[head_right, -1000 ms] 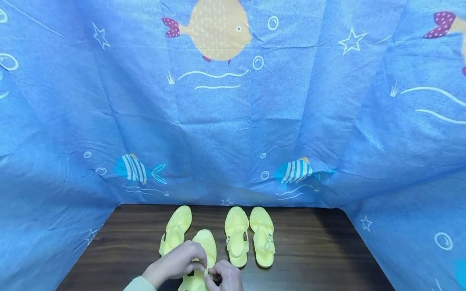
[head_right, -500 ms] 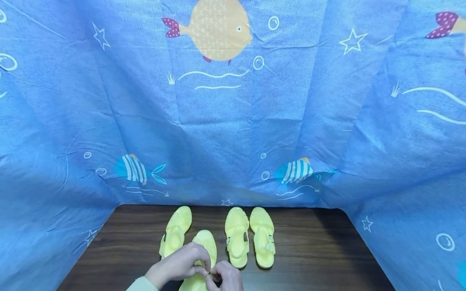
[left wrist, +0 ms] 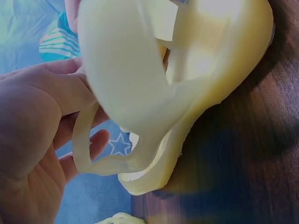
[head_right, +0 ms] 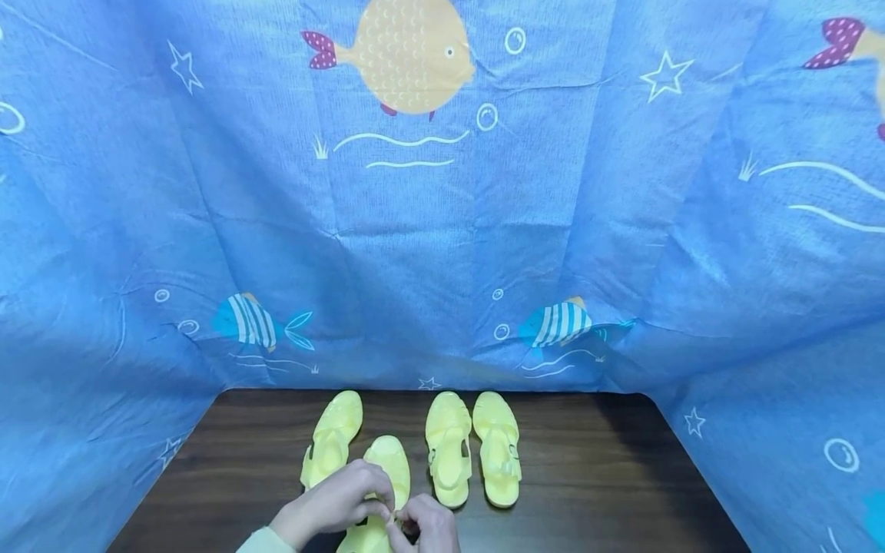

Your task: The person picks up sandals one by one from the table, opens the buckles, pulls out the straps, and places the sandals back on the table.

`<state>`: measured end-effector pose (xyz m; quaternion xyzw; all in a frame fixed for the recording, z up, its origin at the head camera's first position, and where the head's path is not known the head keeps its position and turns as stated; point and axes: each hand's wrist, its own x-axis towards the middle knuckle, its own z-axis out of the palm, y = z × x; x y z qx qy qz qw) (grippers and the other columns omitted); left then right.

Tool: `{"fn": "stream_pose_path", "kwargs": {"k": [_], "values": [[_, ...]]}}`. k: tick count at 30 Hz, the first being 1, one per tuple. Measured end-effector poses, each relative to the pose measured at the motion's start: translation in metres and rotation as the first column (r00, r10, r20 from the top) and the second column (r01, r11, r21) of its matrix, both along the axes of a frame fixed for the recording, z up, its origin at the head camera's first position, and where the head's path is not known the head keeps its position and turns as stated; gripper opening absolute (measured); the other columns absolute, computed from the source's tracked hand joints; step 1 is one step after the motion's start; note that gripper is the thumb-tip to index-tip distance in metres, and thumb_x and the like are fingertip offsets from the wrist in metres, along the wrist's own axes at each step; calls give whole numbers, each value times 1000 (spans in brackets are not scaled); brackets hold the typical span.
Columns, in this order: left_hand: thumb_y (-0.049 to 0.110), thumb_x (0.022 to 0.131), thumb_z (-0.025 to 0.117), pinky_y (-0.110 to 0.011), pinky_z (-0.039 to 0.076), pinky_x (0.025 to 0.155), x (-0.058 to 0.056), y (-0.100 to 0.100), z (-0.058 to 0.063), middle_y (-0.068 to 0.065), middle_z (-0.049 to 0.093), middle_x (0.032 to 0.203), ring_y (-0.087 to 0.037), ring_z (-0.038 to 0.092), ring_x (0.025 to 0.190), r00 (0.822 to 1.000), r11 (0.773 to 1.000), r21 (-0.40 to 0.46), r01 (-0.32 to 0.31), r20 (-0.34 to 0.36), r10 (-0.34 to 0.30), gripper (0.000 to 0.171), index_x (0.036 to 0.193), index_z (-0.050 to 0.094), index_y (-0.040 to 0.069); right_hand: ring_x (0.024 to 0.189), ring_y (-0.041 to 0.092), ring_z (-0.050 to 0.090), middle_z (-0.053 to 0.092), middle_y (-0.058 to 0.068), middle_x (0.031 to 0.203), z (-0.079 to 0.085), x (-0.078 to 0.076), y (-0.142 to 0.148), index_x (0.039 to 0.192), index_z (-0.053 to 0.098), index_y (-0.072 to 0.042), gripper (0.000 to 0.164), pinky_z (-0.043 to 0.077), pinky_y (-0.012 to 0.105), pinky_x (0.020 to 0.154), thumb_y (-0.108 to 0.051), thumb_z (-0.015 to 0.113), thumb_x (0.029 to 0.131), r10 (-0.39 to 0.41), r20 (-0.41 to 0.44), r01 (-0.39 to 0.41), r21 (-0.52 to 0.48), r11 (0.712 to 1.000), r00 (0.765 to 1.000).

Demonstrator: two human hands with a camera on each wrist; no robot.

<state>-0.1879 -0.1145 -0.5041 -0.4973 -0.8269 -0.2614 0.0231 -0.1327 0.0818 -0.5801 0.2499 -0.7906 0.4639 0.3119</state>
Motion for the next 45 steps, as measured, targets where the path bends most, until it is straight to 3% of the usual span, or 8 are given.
{"fn": "stream_pose_path", "kwargs": {"k": [9, 15, 19, 23, 35, 45], "values": [[16, 87, 84, -3, 44, 70, 1, -5, 2, 17, 70, 82, 14, 55, 76, 1000, 999, -15, -31, -2, 31, 10, 82, 76, 19, 64, -10, 48, 58, -13, 69, -1, -3, 2, 76, 66, -22, 30, 40, 5, 54, -2, 87, 67, 24, -54, -23, 20, 1000, 998], [24, 88, 83, -6, 47, 78, 4, 1, 2, 15, 74, 91, 8, 63, 85, 999, 1000, -3, -17, -44, 17, 7, 92, 79, 19, 64, -9, 49, 58, -12, 69, -4, -4, 3, 75, 64, -24, 33, 41, 6, 53, 0, 85, 67, 29, -67, -29, 8, 1000, 997], [26, 89, 81, -5, 48, 77, 5, 4, 1, 13, 77, 97, 7, 66, 89, 1000, 1000, -5, 1, 14, -1, 13, 100, 81, 19, 63, -8, 50, 59, -11, 70, -5, -5, 2, 76, 64, -24, 32, 42, 7, 53, -1, 85, 71, 33, -76, -31, 16, 999, 997], [18, 89, 80, -5, 49, 74, 4, 4, 1, 14, 77, 95, 11, 65, 87, 998, 1000, 5, 5, 62, -5, 9, 98, 82, 19, 65, -8, 50, 59, -11, 71, -3, -5, 1, 76, 65, -22, 30, 42, 6, 55, -1, 86, 71, 34, -83, -32, 28, 999, 996], [12, 88, 81, -6, 49, 76, 4, 3, 3, 13, 77, 93, 10, 65, 86, 999, 1000, 0, -14, 30, 14, 8, 94, 82, 17, 66, -8, 50, 60, -13, 72, 1, -4, 2, 75, 64, -21, 31, 42, 6, 56, -1, 87, 68, 28, -55, -25, 46, 999, 998], [-22, 74, 76, -8, 52, 75, -3, -14, 9, 10, 75, 87, 4, 67, 84, 998, 999, 29, -37, -54, 39, 37, 87, 81, 12, 65, -7, 56, 64, -13, 75, 2, 0, 3, 78, 68, -21, 34, 47, 9, 55, 4, 88, 69, 40, 11, -40, -14, 999, 999]]}}
